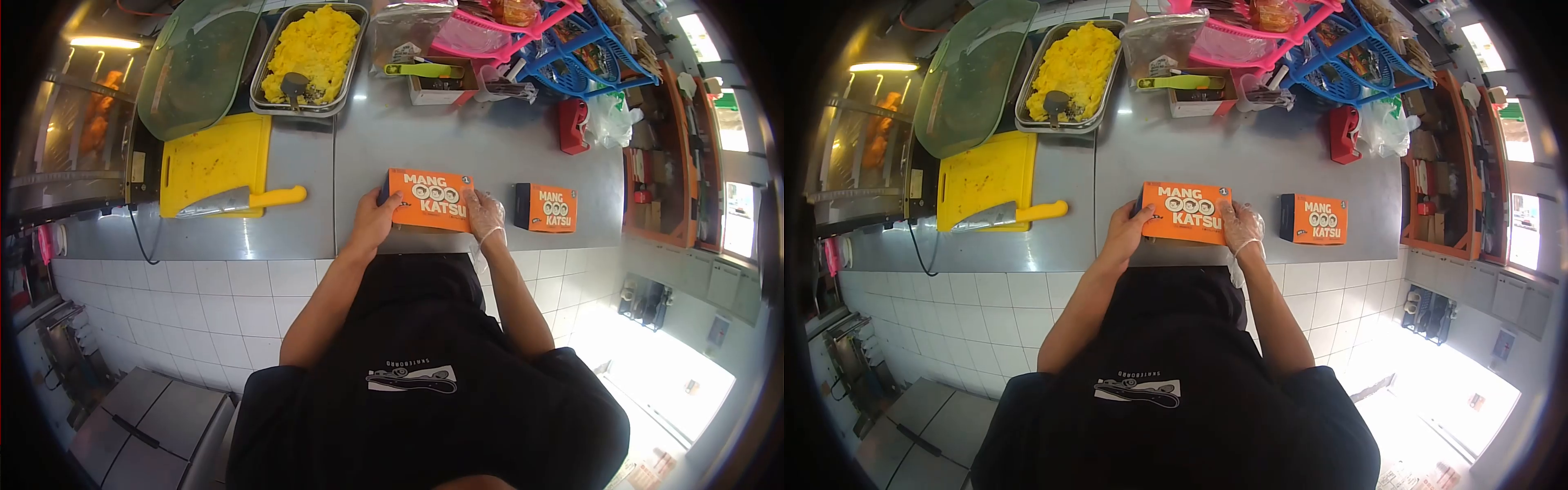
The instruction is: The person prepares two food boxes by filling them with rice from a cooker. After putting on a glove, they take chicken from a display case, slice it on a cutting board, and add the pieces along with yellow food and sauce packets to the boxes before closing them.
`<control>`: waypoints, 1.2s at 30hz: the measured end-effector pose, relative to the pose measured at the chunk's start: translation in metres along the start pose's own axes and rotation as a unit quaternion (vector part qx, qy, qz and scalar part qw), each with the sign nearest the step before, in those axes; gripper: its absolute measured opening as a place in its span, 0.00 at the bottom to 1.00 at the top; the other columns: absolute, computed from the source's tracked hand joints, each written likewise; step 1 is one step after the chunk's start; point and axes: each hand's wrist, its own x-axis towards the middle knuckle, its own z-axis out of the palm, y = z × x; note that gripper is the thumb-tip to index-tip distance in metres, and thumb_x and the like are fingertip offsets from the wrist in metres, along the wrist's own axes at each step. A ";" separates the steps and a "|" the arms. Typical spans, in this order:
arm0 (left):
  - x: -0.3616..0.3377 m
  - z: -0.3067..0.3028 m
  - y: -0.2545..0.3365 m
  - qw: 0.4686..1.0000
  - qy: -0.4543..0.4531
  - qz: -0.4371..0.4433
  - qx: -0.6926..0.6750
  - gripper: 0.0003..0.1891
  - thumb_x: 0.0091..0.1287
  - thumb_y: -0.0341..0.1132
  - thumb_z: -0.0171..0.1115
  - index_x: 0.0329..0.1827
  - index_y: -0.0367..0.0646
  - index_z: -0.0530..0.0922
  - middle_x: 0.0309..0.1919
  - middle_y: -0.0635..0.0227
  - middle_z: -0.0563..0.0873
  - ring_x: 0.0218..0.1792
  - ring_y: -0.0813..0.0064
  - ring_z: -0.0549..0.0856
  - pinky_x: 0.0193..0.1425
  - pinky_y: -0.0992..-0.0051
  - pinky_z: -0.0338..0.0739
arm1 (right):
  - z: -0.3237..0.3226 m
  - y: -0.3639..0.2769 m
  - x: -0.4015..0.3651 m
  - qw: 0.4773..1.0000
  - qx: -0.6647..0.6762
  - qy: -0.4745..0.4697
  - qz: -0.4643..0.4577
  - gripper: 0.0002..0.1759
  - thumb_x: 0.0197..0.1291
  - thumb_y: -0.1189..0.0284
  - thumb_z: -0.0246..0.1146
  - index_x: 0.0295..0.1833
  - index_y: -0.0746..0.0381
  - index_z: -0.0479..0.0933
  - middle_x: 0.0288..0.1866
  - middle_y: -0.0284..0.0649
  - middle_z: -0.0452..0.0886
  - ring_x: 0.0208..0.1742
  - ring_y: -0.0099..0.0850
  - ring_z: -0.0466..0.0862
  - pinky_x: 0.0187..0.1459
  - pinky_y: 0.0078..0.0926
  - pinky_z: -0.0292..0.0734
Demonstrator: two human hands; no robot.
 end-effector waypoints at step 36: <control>0.032 -0.014 0.000 0.956 0.170 0.012 0.240 0.18 0.59 0.39 0.69 0.45 0.31 0.87 0.34 0.53 0.91 0.37 0.65 0.90 0.43 0.67 0.82 | -0.030 -0.023 0.006 0.983 0.137 -0.089 0.085 0.41 0.67 0.40 0.60 0.58 0.73 0.82 0.46 0.47 0.87 0.48 0.31 0.81 0.55 0.32 0.74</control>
